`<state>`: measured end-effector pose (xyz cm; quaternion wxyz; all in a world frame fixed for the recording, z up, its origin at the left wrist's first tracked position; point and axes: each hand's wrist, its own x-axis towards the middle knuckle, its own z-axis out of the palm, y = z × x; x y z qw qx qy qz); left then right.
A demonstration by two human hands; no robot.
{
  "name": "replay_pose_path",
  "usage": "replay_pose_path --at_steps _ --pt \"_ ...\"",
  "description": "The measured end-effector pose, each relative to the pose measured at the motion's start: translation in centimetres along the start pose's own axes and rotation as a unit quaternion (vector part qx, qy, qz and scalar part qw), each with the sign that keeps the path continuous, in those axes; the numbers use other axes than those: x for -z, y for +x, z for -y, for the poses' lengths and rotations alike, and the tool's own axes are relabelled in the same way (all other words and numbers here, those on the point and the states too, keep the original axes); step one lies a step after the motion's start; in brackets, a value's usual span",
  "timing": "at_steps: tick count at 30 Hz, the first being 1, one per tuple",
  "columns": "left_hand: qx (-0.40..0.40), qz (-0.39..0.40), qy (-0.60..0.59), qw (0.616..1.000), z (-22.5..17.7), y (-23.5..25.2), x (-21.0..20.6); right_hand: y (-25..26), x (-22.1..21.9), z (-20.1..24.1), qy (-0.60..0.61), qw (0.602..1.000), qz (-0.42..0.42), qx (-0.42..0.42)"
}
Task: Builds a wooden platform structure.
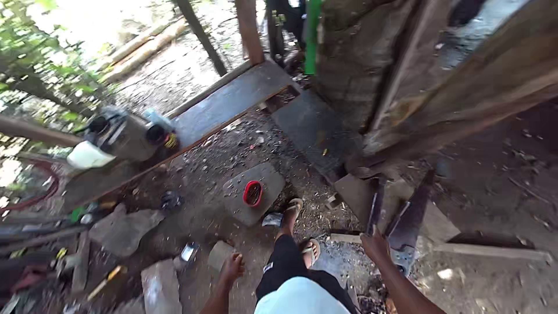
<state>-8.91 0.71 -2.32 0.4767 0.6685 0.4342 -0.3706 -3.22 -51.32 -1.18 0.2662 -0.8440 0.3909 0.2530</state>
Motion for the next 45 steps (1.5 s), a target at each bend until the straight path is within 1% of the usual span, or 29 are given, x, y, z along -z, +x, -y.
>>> replay_pose_path --at_steps 2,4,5,8,10,11,13,15,18,20,22,25,27,31,33,35,37,39,42,45 --pt "0.018 -0.011 -0.028 0.999 4.1 -1.5 0.8 -3.1 -1.7 -1.7 -0.027 0.997 0.054 0.058" --pt "0.023 -0.015 -0.063 0.998 7.1 -3.2 0.9 -5.3 -3.4 -3.8 -0.075 0.983 0.143 0.087" --pt "0.027 -0.016 -0.078 0.996 8.4 -4.1 0.8 -6.1 -4.4 -5.1 -0.088 0.975 0.187 0.088" --pt "0.047 -0.016 -0.117 0.992 12.4 -5.4 0.4 -7.9 -7.4 -8.9 -0.088 0.953 0.287 0.037" --pt "0.069 -0.013 -0.135 0.988 14.2 -5.8 0.1 -9.3 -8.4 -9.7 -0.075 0.950 0.304 0.006" --pt "0.078 -0.012 -0.140 0.987 14.8 -6.0 0.2 -10.0 -8.7 -9.2 -0.065 0.951 0.303 0.001" --pt "0.086 -0.011 -0.155 0.984 15.8 -5.8 0.5 -10.9 -9.2 -7.5 -0.041 0.953 0.300 0.001" --pt "0.081 -0.012 -0.173 0.982 15.8 -5.2 1.2 -11.0 -9.4 -5.6 -0.026 0.954 0.298 0.005" --pt "0.062 -0.008 -0.197 0.978 14.9 -4.0 2.9 -10.0 -9.9 -3.0 -0.018 0.956 0.291 0.005" --pt "0.047 -0.008 -0.206 0.977 13.9 -3.5 4.9 -8.9 -10.6 -0.7 -0.011 0.961 0.276 0.013" --pt "0.038 -0.011 -0.200 0.979 13.2 -2.8 7.8 -8.6 -11.4 2.6 0.013 0.965 0.262 0.021" --pt "0.038 -0.022 -0.197 0.979 13.2 -1.2 12.7 -10.2 -13.0 7.4 0.061 0.971 0.231 0.012" --pt "0.041 -0.035 -0.189 0.980 13.1 0.2 16.5 -11.3 -14.5 9.9 0.078 0.973 0.218 0.008" --pt "0.058 -0.077 -0.173 0.980 11.4 1.8 23.5 -13.4 -17.6 11.4 0.078 0.978 0.193 0.009" --pt "0.053 -0.098 -0.165 0.980 9.3 2.5 26.4 -14.3 -18.7 11.3 0.079 0.982 0.171 0.012" --pt "0.034 -0.106 -0.161 0.981 6.5 3.2 28.5 -14.9 -19.6 11.4 0.107 0.982 0.155 0.007" --pt "0.015 -0.104 -0.152 0.983 3.8 4.0 29.4 -15.3 -20.0 11.7 0.126 0.979 0.162 -0.011" --pt "-0.003 -0.094 -0.144 0.985 0.7 4.4 29.4 -15.6 -20.2 12.2 0.133 0.974 0.180 -0.031" --pt "-0.036 -0.070 -0.129 0.989 -3.5 3.9 28.3 -14.7 -20.9 12.4 0.139 0.969 0.200 -0.050" --pt "-0.059 -0.042 -0.095 0.993 -6.4 2.8 27.1 -13.3 -21.5 12.9 0.161 0.963 0.205 -0.075"
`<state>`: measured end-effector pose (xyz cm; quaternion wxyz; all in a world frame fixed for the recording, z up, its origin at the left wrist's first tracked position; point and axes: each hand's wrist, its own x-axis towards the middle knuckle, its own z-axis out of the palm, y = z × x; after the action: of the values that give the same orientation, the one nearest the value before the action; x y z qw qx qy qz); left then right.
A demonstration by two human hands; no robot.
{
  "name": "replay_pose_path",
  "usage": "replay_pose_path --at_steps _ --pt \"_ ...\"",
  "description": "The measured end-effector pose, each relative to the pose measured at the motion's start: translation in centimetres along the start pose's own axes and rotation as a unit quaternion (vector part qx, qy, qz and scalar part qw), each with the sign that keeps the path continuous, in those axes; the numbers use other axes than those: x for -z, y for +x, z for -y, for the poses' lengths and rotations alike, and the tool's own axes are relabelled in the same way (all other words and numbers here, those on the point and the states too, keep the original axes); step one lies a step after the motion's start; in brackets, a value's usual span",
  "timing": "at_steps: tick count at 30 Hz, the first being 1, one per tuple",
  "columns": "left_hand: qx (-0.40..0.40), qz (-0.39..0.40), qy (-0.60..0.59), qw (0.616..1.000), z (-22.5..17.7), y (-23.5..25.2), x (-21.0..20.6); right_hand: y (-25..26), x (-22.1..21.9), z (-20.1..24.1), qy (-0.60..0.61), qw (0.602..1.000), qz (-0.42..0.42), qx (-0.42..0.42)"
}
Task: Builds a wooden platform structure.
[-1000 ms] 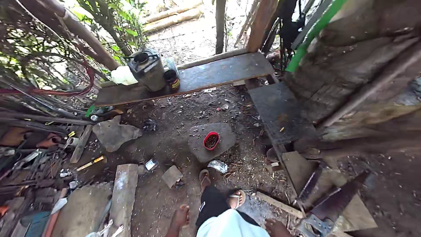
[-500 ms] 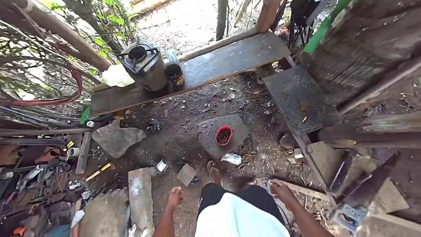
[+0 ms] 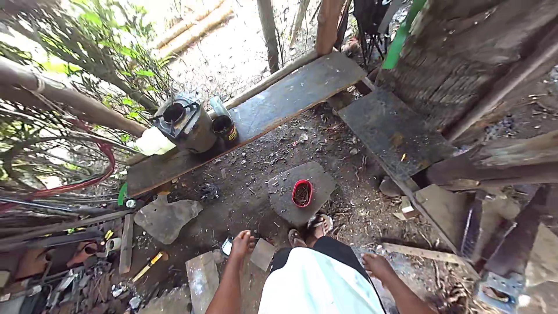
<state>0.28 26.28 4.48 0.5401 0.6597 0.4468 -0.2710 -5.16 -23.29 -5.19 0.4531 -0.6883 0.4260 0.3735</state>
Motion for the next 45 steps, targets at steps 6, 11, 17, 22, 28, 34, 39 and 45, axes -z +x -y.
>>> replay_pose_path --at_steps 6,11,17,22,28,34,39,45 --pt "-0.005 0.008 0.054 0.998 -0.7 -0.1 0.4 2.0 0.5 4.5 0.031 0.999 0.013 0.021" --pt "-0.006 -0.014 0.061 0.998 -3.1 0.9 1.1 2.3 2.0 7.8 0.077 0.996 -0.004 0.055" --pt "-0.089 -0.019 0.052 0.994 -14.3 5.6 1.6 1.9 1.5 6.8 0.150 0.987 -0.048 0.017" --pt "-0.131 -0.025 -0.037 0.990 -25.6 14.0 3.2 -0.3 -3.6 4.5 0.189 0.976 -0.090 -0.058" --pt "-0.076 0.006 -0.214 0.974 -36.2 25.5 5.7 -7.8 -15.0 8.6 0.253 0.949 -0.134 -0.135" --pt "-0.041 0.039 -0.210 0.976 -39.3 30.7 8.1 -13.0 -25.1 17.0 0.187 0.968 -0.151 -0.077" --pt "-0.046 0.089 -0.106 0.989 -37.0 29.0 11.4 -13.8 -27.7 20.8 0.191 0.965 -0.160 -0.084" --pt "0.023 0.073 -0.026 0.997 -31.3 22.4 21.0 -12.8 -26.9 25.3 0.246 0.950 -0.148 -0.126"
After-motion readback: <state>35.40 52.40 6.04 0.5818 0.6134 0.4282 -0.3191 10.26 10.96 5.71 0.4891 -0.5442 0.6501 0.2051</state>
